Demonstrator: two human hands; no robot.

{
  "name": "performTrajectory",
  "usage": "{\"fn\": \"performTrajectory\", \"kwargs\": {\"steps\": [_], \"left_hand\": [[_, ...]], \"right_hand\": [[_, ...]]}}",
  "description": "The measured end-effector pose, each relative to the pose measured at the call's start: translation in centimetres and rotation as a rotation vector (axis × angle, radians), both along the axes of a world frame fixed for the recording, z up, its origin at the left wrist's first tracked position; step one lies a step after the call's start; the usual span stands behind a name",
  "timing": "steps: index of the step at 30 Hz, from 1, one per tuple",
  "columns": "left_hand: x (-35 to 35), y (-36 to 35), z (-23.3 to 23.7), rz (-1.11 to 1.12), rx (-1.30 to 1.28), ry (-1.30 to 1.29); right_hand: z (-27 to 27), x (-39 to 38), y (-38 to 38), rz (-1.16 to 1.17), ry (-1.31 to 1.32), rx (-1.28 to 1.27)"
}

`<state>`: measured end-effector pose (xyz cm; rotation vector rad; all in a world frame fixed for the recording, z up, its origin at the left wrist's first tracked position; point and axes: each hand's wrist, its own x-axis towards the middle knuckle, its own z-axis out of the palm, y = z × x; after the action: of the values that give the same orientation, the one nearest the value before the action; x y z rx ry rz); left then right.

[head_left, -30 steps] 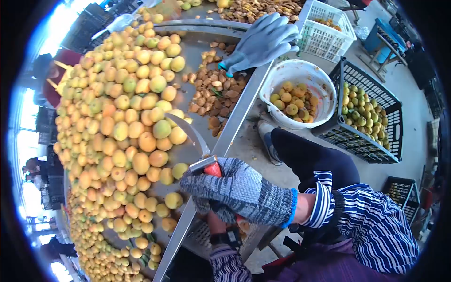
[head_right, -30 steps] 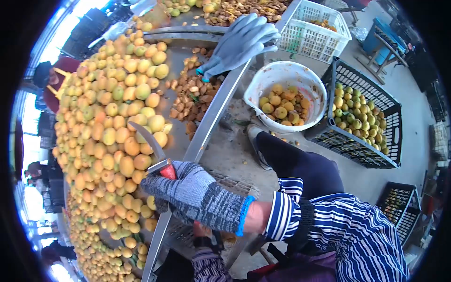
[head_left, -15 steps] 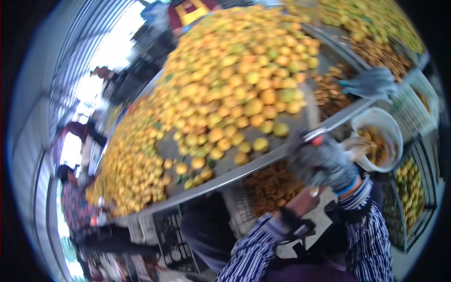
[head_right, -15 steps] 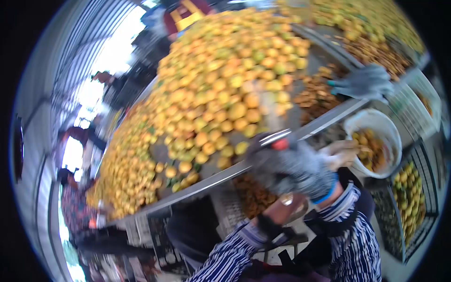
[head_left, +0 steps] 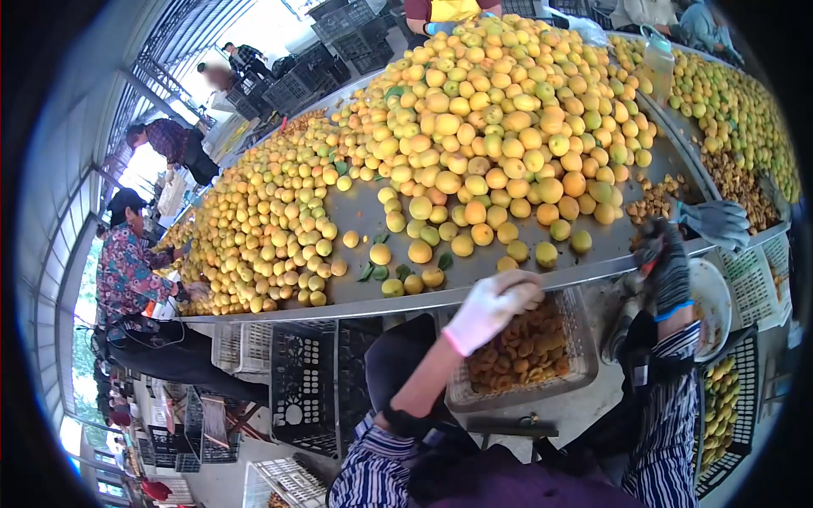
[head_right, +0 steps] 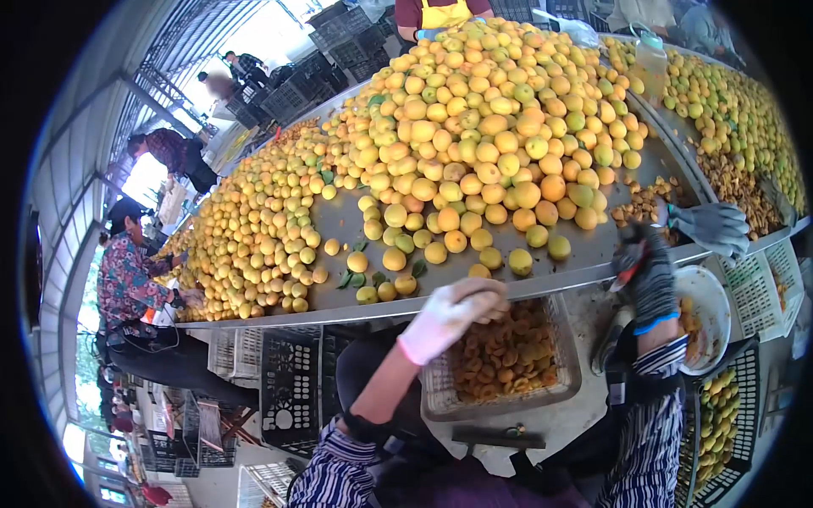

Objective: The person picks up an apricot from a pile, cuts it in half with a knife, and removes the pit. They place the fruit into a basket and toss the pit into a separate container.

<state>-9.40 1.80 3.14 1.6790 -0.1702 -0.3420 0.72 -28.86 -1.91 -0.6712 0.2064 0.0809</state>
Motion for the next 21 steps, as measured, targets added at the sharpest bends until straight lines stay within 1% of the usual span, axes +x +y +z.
{"fn": "performTrajectory", "kwargs": {"steps": [1, 2, 3, 4, 5, 6, 7, 8, 9, 10, 11, 12, 13, 14, 16, 17, 18, 20, 21], "left_hand": [[0.1, 2.3, -0.1, 0.074, 0.037, -0.042], [0.6, 4.7, -1.7, 0.130, 0.247, -0.465], [1.0, 6.6, -1.3, 0.279, 0.461, -0.388], [1.9, 8.9, -2.3, 0.369, 0.564, -0.456], [2.4, 11.0, -2.3, 0.410, 0.696, -0.554], [3.5, 12.4, -2.2, 0.556, 0.717, -0.506], [4.2, 13.8, -2.1, 0.621, 0.827, -0.355], [5.2, 15.1, -2.3, 0.648, 1.008, -0.290], [6.4, 16.0, -2.4, 0.678, 1.029, -0.290], [7.5, 16.7, -2.5, 0.711, 1.051, -0.291], [8.4, 16.9, -2.5, 0.711, 1.052, -0.287], [9.3, 17.0, -2.6, 0.696, 1.098, -0.362], [10.0, 16.9, -2.8, 0.680, 1.143, -0.437], [10.4, 16.4, -2.6, 0.681, 1.145, -0.433], [10.5, 14.7, -1.9, 0.474, 1.329, -0.210], [10.3, 14.1, -2.1, 0.398, 1.379, -0.154], [10.5, 13.6, -2.6, 0.386, 1.382, -0.159], [10.8, 12.8, -3.7, 0.420, 1.486, 0.000], [11.2, 13.1, -3.8, 0.366, 1.497, 0.078]], "right_hand": [[0.1, -0.4, 1.1, 0.083, 0.015, 0.001], [1.0, -1.3, 3.0, 0.166, 0.033, 0.002], [1.8, -1.5, 4.6, 0.165, 0.022, -0.012], [2.3, -1.8, 5.9, 0.152, 0.060, -0.185], [2.7, -2.1, 7.1, 0.138, 0.107, -0.357], [3.4, -2.2, 8.1, 0.137, 0.113, -0.363], [4.6, -1.9, 8.9, 0.200, 0.058, -0.453], [5.5, -1.6, 9.8, 0.265, 0.005, -0.542], [6.0, -1.3, 10.9, 0.266, -0.063, -0.538], [6.3, -1.1, 11.7, 0.268, -0.059, -0.539], [6.4, -0.7, 12.6, 0.292, -0.069, -0.560], [6.4, -0.2, 13.1, 0.316, -0.079, -0.581], [5.7, 0.2, 13.4, 0.337, -0.074, -0.546], [4.4, 0.7, 13.8, 0.340, -0.072, -0.544], [1.5, 1.2, 14.3, 0.256, 0.007, -0.532], [2.9, 0.7, 14.5, 0.307, 0.090, -0.488], [3.4, 0.6, 14.8, 0.298, 0.096, -0.484], [4.0, 0.4, 15.0, 0.321, 0.034, -0.504], [4.1, 0.4, 14.9, 0.334, 0.031, -0.488]]}}
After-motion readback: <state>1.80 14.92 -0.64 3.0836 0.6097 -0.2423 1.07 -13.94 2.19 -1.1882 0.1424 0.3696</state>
